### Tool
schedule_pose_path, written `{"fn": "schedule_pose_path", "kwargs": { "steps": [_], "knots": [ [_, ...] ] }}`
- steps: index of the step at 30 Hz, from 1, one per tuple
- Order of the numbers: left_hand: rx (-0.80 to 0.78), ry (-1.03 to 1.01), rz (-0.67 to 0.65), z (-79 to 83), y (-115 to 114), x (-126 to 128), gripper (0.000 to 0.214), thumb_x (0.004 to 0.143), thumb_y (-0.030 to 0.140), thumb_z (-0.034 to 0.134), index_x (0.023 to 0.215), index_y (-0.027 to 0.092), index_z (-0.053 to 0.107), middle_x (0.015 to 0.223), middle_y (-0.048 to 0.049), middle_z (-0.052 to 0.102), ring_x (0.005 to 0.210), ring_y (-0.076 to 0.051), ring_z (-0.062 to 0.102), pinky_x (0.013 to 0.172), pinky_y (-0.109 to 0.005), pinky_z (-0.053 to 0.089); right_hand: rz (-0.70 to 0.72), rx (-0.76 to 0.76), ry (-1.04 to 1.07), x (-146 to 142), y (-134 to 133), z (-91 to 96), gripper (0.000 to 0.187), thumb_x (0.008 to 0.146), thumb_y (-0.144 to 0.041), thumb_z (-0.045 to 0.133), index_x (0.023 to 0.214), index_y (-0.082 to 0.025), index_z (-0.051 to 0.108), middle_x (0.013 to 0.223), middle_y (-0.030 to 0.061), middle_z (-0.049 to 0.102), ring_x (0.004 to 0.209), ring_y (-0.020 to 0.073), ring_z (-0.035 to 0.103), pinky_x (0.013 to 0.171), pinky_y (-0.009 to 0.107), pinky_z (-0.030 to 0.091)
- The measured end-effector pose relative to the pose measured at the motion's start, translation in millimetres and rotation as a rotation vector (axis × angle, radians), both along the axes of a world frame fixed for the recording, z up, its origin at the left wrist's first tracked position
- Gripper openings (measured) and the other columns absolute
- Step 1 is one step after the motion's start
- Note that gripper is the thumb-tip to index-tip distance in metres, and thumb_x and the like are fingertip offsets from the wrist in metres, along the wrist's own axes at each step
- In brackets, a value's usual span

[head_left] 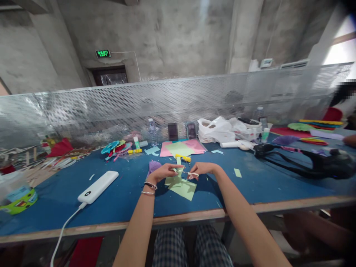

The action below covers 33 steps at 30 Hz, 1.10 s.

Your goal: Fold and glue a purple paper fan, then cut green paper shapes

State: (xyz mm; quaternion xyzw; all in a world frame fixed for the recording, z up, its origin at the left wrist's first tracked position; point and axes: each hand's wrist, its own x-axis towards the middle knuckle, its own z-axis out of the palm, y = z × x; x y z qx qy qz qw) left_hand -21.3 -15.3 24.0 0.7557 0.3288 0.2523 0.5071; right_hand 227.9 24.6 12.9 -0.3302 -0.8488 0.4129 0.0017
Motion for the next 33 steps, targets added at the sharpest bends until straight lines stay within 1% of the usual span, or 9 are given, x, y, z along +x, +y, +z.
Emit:
{"fn": "schedule_pose_path", "kwargs": {
  "steps": [4, 10, 15, 19, 23, 26, 29, 31, 33],
  "knots": [
    [-0.007, 0.005, 0.01, -0.5, 0, 0, 0.057, 0.069, 0.027, 0.065, 0.124, 0.016, 0.052, 0.078, -0.0027, 0.065, 0.058, -0.009, 0.039, 0.059, -0.02, 0.033, 0.0, 0.01, 0.004, 0, 0, -0.9, 0.028, 0.084, -0.036, 0.053, 0.097, -0.012, 0.06, 0.092, 0.0029, 0.063, 0.078, 0.0137, 0.06, 0.07, 0.031, 0.05],
    [-0.003, 0.009, 0.029, -2.0, 1, 0, 0.056, 0.069, 0.028, 0.065, 0.123, 0.019, 0.053, 0.085, -0.003, 0.065, 0.06, -0.009, 0.041, 0.06, -0.02, 0.034, 0.017, 0.016, -0.001, 1, 3, -3.4, 0.028, 0.085, -0.034, 0.054, 0.101, -0.012, 0.059, 0.095, 0.0035, 0.061, 0.079, 0.0139, 0.059, 0.07, 0.031, 0.05],
    [-0.012, 0.023, 0.042, -3.9, 2, 0, 0.057, 0.069, 0.029, 0.065, 0.124, 0.018, 0.052, 0.073, -0.0009, 0.064, 0.058, -0.009, 0.04, 0.057, -0.02, 0.032, 0.018, 0.028, 0.003, 0, 2, -3.4, 0.028, 0.085, -0.036, 0.053, 0.097, -0.012, 0.06, 0.09, 0.0023, 0.062, 0.075, 0.0131, 0.06, 0.068, 0.03, 0.05],
    [-0.027, 0.027, 0.038, -4.0, 1, 2, 0.059, 0.068, 0.03, 0.067, 0.124, 0.015, 0.053, 0.072, -0.002, 0.063, 0.06, -0.01, 0.043, 0.059, -0.022, 0.034, 0.014, 0.038, 0.004, -3, 1, -2.7, 0.029, 0.085, -0.037, 0.053, 0.094, -0.011, 0.06, 0.089, 0.002, 0.062, 0.077, 0.0139, 0.059, 0.069, 0.03, 0.05],
    [-0.032, 0.019, 0.047, -4.4, 0, 3, 0.054, 0.069, 0.028, 0.068, 0.12, 0.014, 0.056, 0.071, -0.0014, 0.064, 0.061, -0.01, 0.046, 0.06, -0.023, 0.036, 0.017, 0.046, 0.01, -4, 1, -3.2, 0.027, 0.085, -0.035, 0.053, 0.096, -0.012, 0.06, 0.09, 0.0022, 0.062, 0.078, 0.014, 0.059, 0.069, 0.03, 0.05],
    [-0.016, -0.002, 0.096, -6.5, 3, 3, 0.044, 0.071, 0.025, 0.067, 0.113, 0.013, 0.06, 0.079, -0.0021, 0.065, 0.065, -0.011, 0.051, 0.063, -0.024, 0.04, 0.01, 0.055, 0.032, -4, 1, -3.6, 0.026, 0.084, -0.034, 0.054, 0.097, -0.012, 0.059, 0.09, 0.0025, 0.062, 0.076, 0.0132, 0.06, 0.069, 0.03, 0.05],
    [0.002, -0.031, 0.192, -10.5, 8, 2, 0.032, 0.079, 0.025, 0.061, 0.107, 0.013, 0.058, 0.092, -0.0042, 0.064, 0.073, -0.013, 0.057, 0.068, -0.029, 0.047, -0.025, 0.088, 0.07, -5, 1, -3.4, 0.026, 0.084, -0.034, 0.054, 0.097, -0.012, 0.06, 0.091, 0.0028, 0.063, 0.076, 0.0128, 0.06, 0.069, 0.03, 0.051],
    [0.009, -0.053, 0.279, -13.9, 13, 1, 0.029, 0.083, 0.027, 0.057, 0.108, 0.013, 0.056, 0.099, -0.0057, 0.061, 0.079, -0.014, 0.059, 0.072, -0.033, 0.049, -0.075, 0.136, 0.1, -6, 1, -3.1, 0.027, 0.084, -0.034, 0.054, 0.098, -0.012, 0.059, 0.092, 0.003, 0.062, 0.077, 0.0133, 0.06, 0.07, 0.031, 0.051],
    [0.015, -0.079, 0.369, -17.6, 18, 0, 0.029, 0.085, 0.029, 0.054, 0.109, 0.013, 0.055, 0.105, -0.0071, 0.059, 0.086, -0.016, 0.059, 0.075, -0.035, 0.05, -0.155, 0.208, 0.133, -7, 2, -3.2, 0.028, 0.085, -0.035, 0.053, 0.101, -0.012, 0.058, 0.093, 0.0034, 0.062, 0.08, 0.0141, 0.06, 0.07, 0.031, 0.051]
  ]
}}
